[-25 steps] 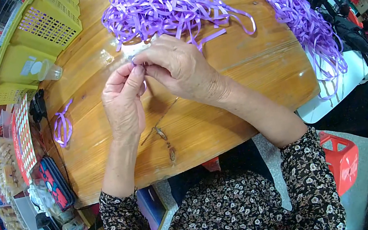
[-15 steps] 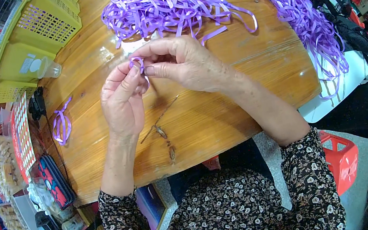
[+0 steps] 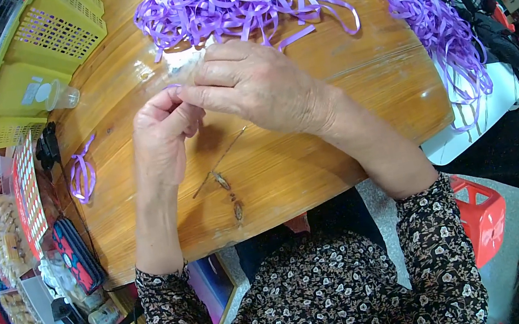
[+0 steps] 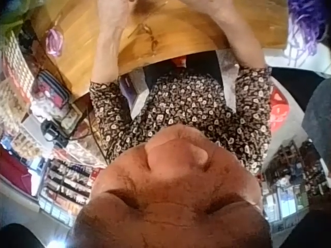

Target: The person ties knots in purple ribbons by hand and then uses a metal hook to pull the ribbons through one another to create a chain.

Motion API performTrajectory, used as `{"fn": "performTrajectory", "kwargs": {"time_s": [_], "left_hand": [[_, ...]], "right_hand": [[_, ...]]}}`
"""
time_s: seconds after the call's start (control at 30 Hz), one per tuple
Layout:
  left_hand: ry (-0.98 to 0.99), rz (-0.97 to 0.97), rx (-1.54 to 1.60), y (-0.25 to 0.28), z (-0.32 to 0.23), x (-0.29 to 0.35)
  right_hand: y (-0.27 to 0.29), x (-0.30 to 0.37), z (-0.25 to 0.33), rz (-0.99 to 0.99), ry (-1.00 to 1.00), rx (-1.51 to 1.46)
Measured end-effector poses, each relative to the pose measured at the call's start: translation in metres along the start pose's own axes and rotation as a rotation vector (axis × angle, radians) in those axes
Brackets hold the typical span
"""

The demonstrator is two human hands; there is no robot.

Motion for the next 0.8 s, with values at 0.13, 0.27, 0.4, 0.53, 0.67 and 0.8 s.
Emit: {"fn": "performTrajectory", "kwargs": {"time_s": [0.13, 0.27, 0.4, 0.53, 0.67, 0.8], "left_hand": [[0.149, 0.174, 0.087, -0.005, 0.005, -0.002], [0.160, 0.179, 0.136, -0.012, 0.003, -0.001], [0.096, 0.060, 0.149, -0.013, 0.004, -0.002], [0.016, -0.025, 0.085, -0.009, 0.004, -0.004], [-0.035, -0.054, 0.051, -0.009, 0.003, -0.002], [-0.094, -0.079, 0.063, -0.012, -0.001, 0.000]], "right_hand": [[0.004, -0.001, 0.000, 0.088, 0.018, -0.103], [0.006, -0.001, -0.005, 0.055, -0.024, -0.152], [0.008, 0.000, -0.008, 0.010, -0.180, -0.144], [0.011, -0.001, -0.013, -0.060, -0.292, -0.240], [0.006, -0.001, -0.011, -0.066, -0.329, -0.274], [0.003, 0.002, -0.016, -0.048, -0.453, -0.294]]}}
Point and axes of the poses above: each hand's wrist, its own x-axis away from the middle knuckle, its own y-axis out of the back of the hand, z = x × y, the point moved 5 cm from there along -x, towards the middle knuckle, and after that the axes turned 6 degrees about -x, right-handed, at the moved point
